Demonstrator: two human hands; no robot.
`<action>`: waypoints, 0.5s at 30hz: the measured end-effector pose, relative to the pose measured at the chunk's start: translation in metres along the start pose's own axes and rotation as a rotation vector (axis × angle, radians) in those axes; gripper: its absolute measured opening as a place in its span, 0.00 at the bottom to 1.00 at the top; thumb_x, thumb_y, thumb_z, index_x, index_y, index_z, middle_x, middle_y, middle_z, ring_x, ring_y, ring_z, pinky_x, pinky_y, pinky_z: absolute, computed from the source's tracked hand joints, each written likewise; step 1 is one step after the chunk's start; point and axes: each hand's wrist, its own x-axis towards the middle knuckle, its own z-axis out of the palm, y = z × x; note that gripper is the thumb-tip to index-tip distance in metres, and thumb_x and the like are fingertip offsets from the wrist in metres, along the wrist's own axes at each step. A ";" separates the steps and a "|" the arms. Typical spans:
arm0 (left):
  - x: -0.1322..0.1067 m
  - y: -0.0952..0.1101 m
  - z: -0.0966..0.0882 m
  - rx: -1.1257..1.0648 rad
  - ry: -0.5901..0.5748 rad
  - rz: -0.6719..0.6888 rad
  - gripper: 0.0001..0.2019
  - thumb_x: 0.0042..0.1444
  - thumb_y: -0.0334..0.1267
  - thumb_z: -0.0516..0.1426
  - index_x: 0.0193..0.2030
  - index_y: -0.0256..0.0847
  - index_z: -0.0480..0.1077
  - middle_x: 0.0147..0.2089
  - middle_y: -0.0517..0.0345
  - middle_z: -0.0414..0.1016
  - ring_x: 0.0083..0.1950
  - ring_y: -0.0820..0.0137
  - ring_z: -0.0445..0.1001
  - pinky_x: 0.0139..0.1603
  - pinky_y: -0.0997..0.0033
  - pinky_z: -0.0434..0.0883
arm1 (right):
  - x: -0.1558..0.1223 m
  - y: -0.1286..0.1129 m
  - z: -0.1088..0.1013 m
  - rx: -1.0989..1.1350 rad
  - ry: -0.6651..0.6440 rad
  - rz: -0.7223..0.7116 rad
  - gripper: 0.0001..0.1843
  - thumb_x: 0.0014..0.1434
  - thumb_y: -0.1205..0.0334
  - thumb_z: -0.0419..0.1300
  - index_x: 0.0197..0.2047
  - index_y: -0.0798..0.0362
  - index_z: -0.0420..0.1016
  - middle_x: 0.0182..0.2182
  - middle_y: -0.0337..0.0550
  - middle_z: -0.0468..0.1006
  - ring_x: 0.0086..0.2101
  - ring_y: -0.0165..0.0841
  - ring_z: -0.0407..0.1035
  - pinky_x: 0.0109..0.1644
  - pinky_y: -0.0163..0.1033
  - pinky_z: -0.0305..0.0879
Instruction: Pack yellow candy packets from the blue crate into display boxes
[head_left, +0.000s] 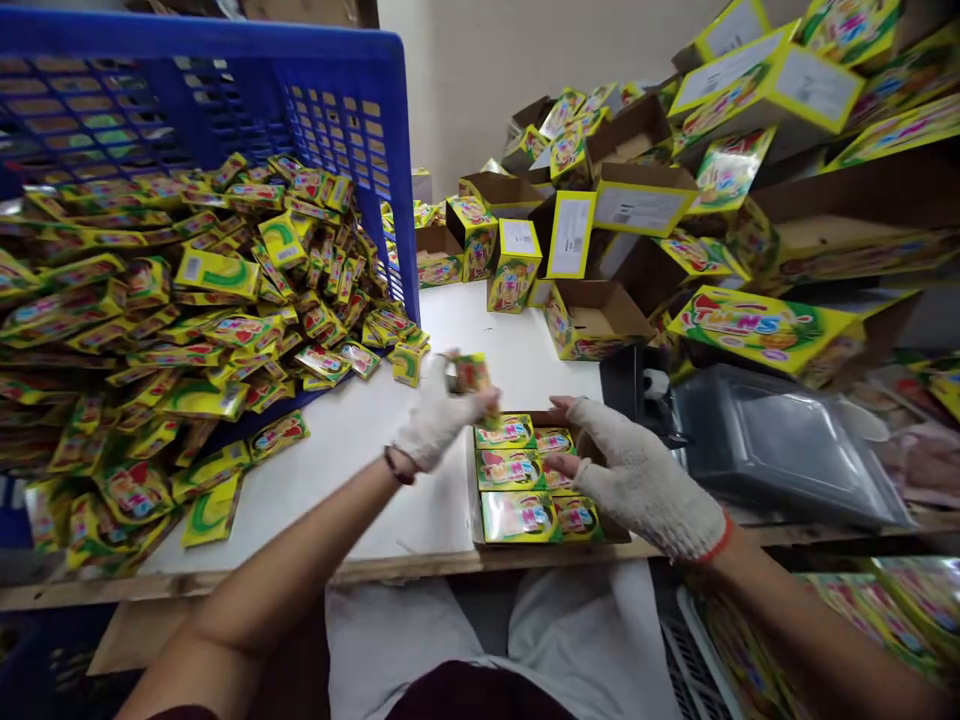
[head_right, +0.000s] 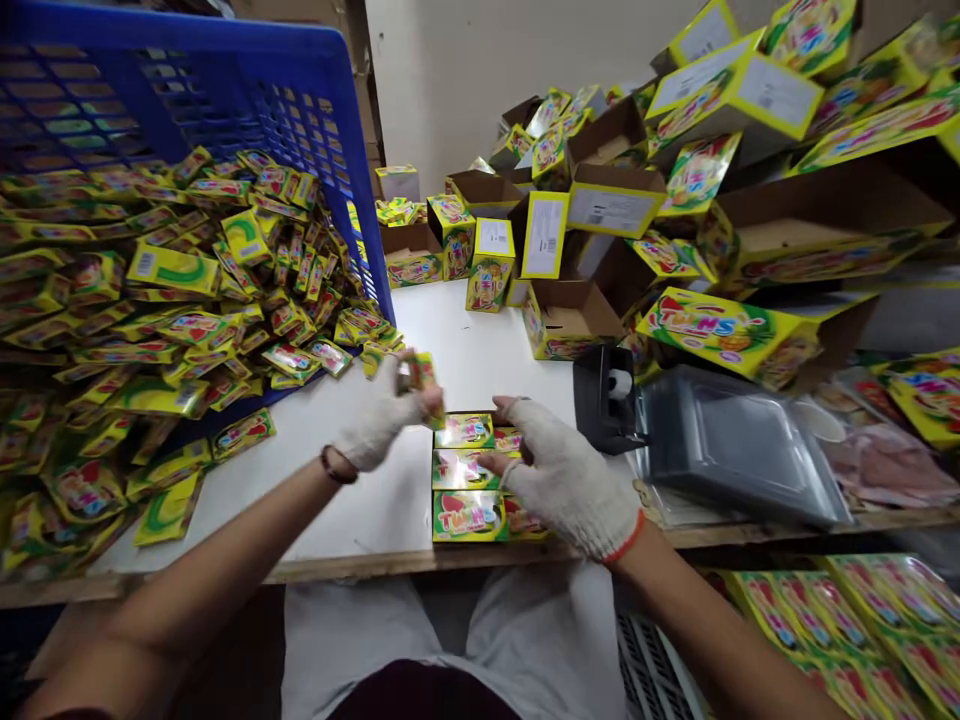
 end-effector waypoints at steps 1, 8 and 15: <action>-0.012 0.002 0.026 -0.095 -0.046 -0.023 0.37 0.49 0.46 0.67 0.61 0.40 0.56 0.46 0.51 0.76 0.42 0.66 0.77 0.45 0.64 0.76 | -0.002 -0.009 -0.005 -0.038 0.004 0.015 0.25 0.61 0.53 0.56 0.58 0.55 0.67 0.48 0.53 0.78 0.46 0.42 0.73 0.49 0.41 0.68; -0.064 -0.018 0.055 0.212 0.015 0.123 0.23 0.62 0.49 0.57 0.60 0.40 0.63 0.53 0.47 0.72 0.47 0.64 0.76 0.50 0.60 0.75 | -0.008 0.007 -0.046 -0.387 -0.413 0.156 0.12 0.62 0.57 0.53 0.41 0.50 0.76 0.31 0.43 0.79 0.31 0.35 0.71 0.34 0.35 0.59; -0.086 -0.056 -0.056 0.814 0.203 0.162 0.16 0.57 0.43 0.57 0.50 0.41 0.72 0.55 0.47 0.73 0.55 0.59 0.74 0.55 0.57 0.75 | 0.018 0.022 -0.002 -0.582 -0.910 0.114 0.13 0.57 0.62 0.57 0.41 0.53 0.83 0.38 0.51 0.83 0.37 0.41 0.76 0.34 0.38 0.61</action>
